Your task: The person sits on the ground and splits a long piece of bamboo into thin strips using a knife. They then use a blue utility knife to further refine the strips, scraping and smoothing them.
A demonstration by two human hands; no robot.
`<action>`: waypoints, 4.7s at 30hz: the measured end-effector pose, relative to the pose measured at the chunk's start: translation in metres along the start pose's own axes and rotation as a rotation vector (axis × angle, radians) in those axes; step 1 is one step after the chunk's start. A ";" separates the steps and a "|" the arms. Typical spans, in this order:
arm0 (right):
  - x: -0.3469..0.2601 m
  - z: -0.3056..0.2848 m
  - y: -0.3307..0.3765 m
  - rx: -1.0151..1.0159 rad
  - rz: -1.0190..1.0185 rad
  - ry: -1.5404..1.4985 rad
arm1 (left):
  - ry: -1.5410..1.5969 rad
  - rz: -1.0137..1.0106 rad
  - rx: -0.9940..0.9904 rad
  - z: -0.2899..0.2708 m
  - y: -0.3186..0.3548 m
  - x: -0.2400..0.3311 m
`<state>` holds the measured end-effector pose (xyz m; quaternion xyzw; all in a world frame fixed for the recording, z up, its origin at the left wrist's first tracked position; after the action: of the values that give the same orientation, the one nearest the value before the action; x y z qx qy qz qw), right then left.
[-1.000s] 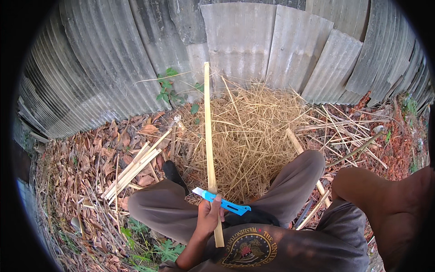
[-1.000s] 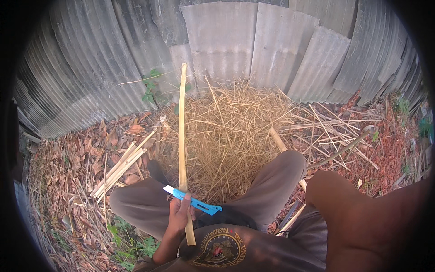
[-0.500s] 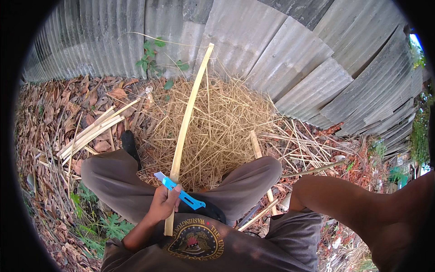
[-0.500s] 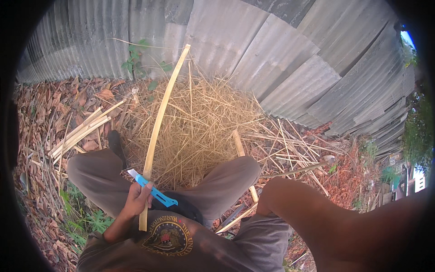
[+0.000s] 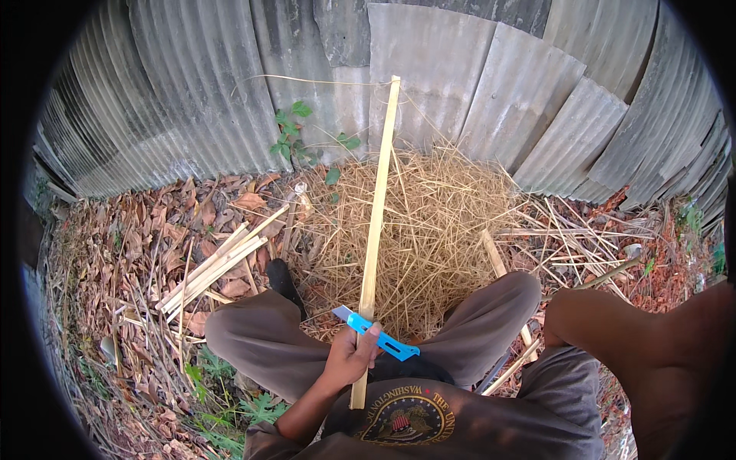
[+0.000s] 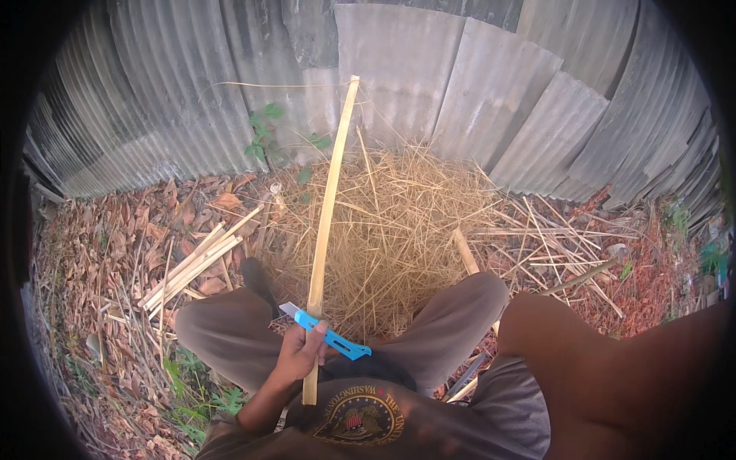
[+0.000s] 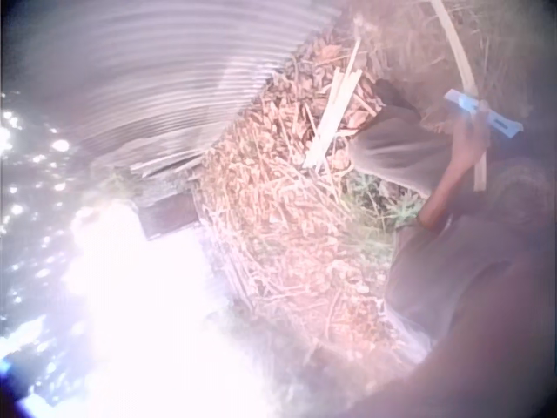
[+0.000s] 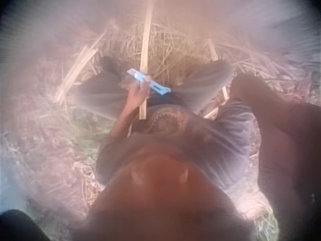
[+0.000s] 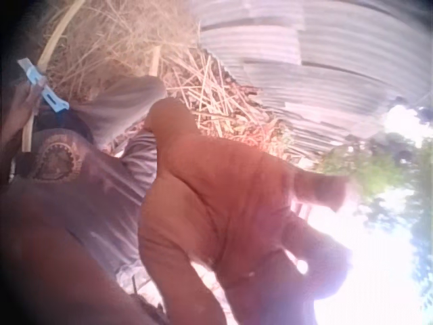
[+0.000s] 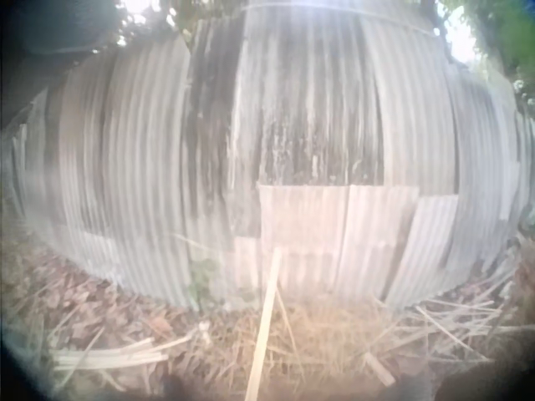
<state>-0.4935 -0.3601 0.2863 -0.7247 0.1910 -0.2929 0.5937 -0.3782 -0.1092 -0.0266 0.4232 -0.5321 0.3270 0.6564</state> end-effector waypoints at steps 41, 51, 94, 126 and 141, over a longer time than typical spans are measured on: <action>0.169 0.164 0.265 -0.580 0.677 0.476 | -0.425 0.373 -0.081 0.011 -0.154 0.113; 0.191 0.155 0.269 -0.641 0.743 0.520 | -0.507 0.395 -0.098 -0.002 -0.134 0.104; 0.299 0.006 0.351 -0.469 1.186 1.135 | -0.602 0.389 -0.357 -0.019 -0.067 0.062; 0.143 0.195 0.286 -0.687 1.145 -0.043 | 0.079 -0.170 -0.207 -0.053 -0.124 0.056; 0.168 0.200 0.293 -0.670 0.788 0.358 | -0.271 0.059 -0.290 -0.017 -0.131 0.073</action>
<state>-0.2154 -0.3806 0.0097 -0.6867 0.6289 -0.0903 0.3533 -0.2402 -0.1518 0.0163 0.3487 -0.6692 0.2058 0.6231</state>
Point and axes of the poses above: each hand's wrist, its own y-axis away from the middle knuckle, its own z-axis out of the palm, x = y × z, the point moved 3 cm from there along -y, towards the middle knuckle, and after that the axes turned 8 degrees about x, right-handed, at the moved point
